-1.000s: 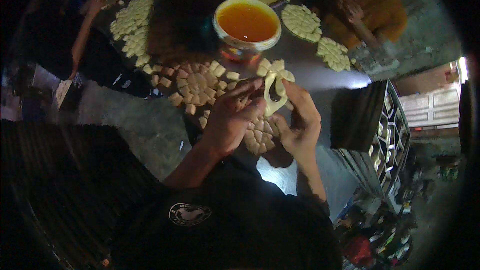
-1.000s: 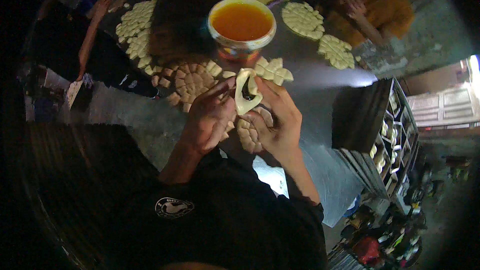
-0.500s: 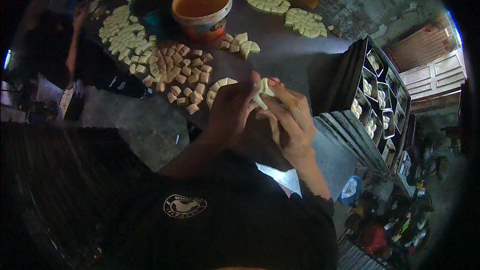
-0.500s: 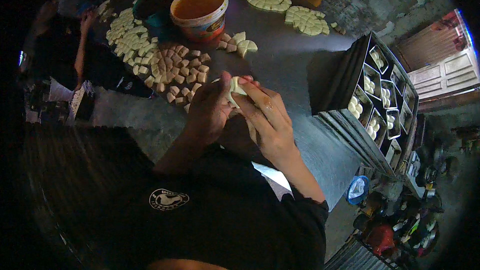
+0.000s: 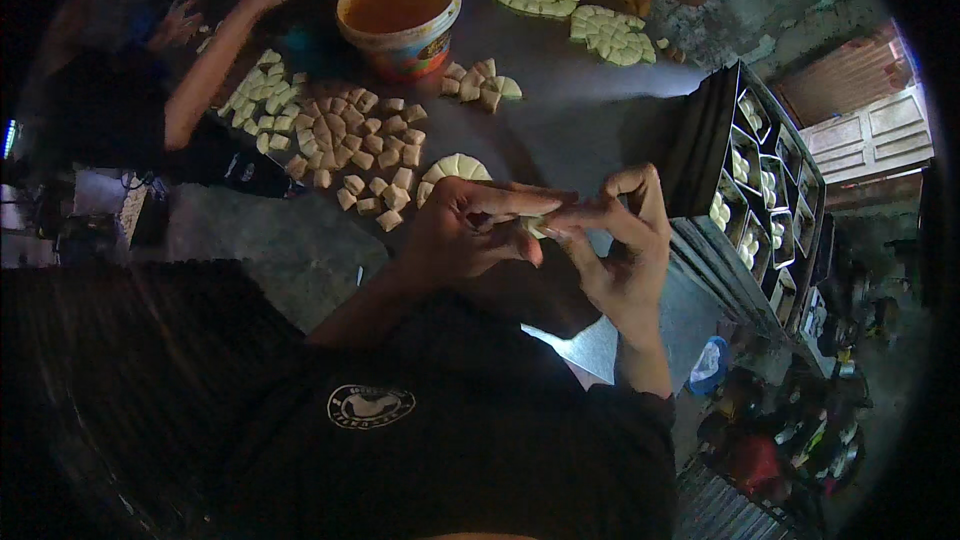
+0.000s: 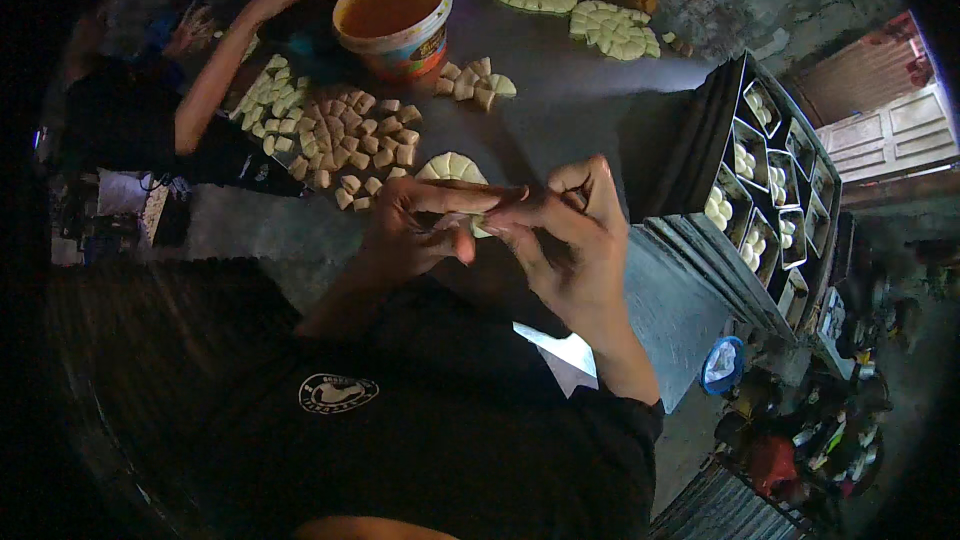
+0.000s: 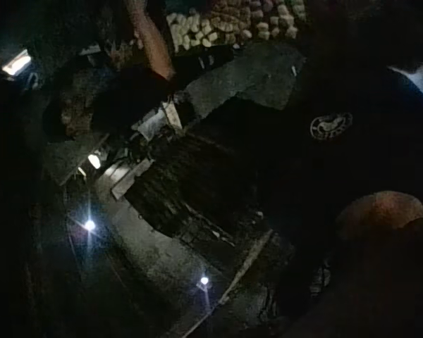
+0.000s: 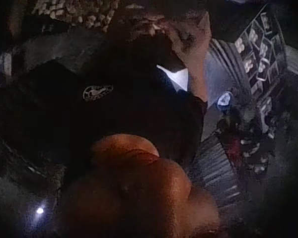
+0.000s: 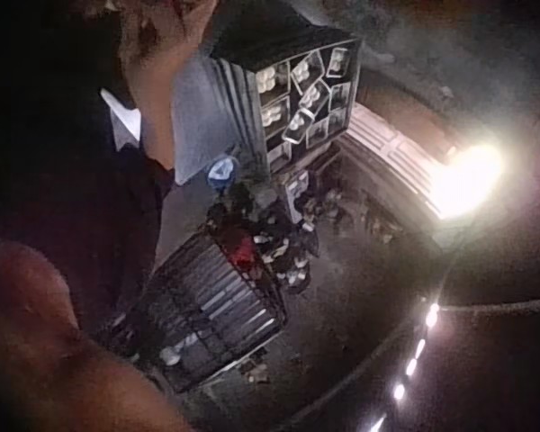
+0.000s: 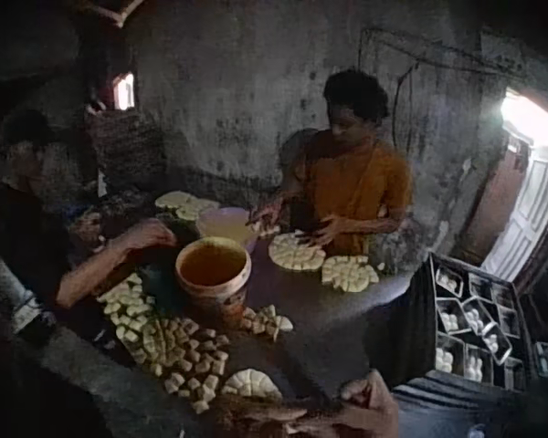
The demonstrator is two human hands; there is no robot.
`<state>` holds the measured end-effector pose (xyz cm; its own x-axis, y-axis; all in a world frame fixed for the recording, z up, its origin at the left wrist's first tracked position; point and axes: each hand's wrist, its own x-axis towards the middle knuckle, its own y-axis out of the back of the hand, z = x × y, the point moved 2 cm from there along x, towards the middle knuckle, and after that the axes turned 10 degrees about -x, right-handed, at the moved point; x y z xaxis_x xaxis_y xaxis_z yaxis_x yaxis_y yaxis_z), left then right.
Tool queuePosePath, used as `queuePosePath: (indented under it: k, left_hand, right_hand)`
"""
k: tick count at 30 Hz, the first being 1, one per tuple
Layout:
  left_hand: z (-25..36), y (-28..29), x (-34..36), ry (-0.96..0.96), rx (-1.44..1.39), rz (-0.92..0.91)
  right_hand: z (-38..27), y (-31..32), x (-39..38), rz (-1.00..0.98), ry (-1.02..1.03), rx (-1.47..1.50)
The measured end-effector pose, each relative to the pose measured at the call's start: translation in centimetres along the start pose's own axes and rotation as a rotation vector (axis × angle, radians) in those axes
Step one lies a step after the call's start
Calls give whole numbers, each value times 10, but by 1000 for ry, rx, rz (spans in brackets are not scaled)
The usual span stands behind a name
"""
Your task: The person shapes portions of dough by hand at a table and places them into metal baking tins.
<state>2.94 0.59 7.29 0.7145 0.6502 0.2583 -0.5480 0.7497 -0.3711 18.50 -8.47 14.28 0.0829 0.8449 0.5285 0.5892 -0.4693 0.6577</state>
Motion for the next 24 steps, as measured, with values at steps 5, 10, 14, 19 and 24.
queuePosePath:
  k: [5,10,14,19,24]
  left_hand:
    - [15,25,19,89,-88,-24]
    - [-6,58,34,285,-591,38]
    - [-9,70,55,470,-791,40]
    - [-53,66,80,430,-600,52]
    - [-116,60,61,196,14,-56]
  right_hand:
    - [5,-32,13,39,-271,500]
    - [-3,-48,46,-164,-54,52]
    - [9,-61,64,-45,-62,-253]
    - [20,-69,65,30,-180,-407]
    - [61,-96,-12,87,-1050,524]
